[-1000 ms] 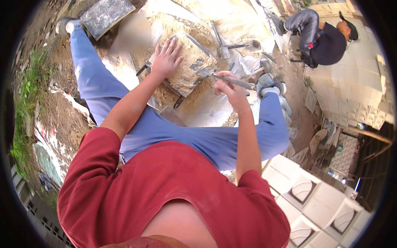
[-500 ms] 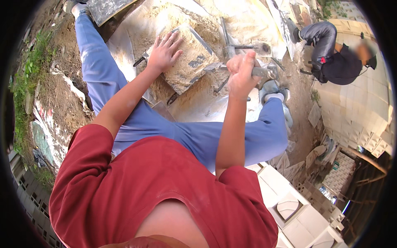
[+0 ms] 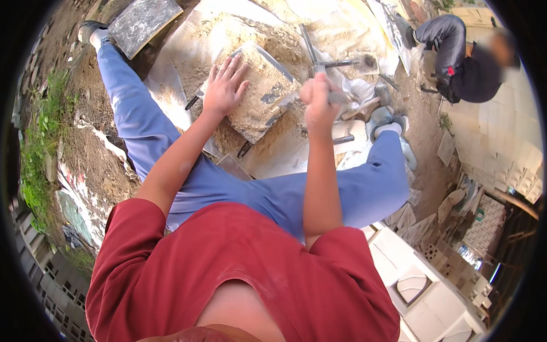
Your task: The person fills a metal mold with mortar mixture, pressing and compacting it by hand and smoothing the surface with a trowel.
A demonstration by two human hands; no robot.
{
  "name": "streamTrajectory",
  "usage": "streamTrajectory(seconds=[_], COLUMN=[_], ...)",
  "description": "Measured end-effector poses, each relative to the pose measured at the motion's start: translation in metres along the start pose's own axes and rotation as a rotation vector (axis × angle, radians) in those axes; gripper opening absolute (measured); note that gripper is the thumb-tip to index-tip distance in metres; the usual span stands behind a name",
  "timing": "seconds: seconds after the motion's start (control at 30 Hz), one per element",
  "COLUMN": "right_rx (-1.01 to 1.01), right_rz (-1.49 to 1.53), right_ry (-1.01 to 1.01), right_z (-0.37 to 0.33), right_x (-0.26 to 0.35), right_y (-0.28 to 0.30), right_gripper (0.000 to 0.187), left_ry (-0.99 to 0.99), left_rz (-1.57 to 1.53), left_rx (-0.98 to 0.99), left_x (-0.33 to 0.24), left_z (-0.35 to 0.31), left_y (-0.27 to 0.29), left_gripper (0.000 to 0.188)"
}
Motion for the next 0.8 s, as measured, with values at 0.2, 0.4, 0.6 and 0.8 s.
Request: streamTrajectory(seconds=[0.2, 0.4, 0.6, 0.8], right_rx=[-0.078, -0.059, -0.011, -0.07], right_rz=[-0.082, -0.018, -0.082, -0.097], right_ry=[-0.057, -0.037, -0.14, -0.106], right_z=[0.003, 0.013, 0.018, 0.002], right_x=[-0.002, -0.002, -0.003, 0.011], right_y=[-0.001, 0.003, -0.001, -0.013], right_gripper=[0.042, 0.042, 0.044, 0.042], left_ry=[0.005, 0.009, -0.002, 0.006], left_rz=[0.03, 0.037, 0.054, 0.055], left_rx=[0.005, 0.017, 0.006, -0.02], left_x=[0.0, 0.004, 0.002, 0.003], left_z=[0.0, -0.002, 0.0, 0.0], left_y=[0.0, -0.003, -0.004, -0.005], left_gripper=[0.053, 0.056, 0.055, 0.055])
Point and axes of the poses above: each hand's wrist, its own z-axis towards the middle knuckle, its own y-axis out of the back of the hand, x = y × z, the point moved 1 cm from there along z, towards the middle knuckle, and after that the axes turned 14 degrees about -z, right-handed, at the moved point
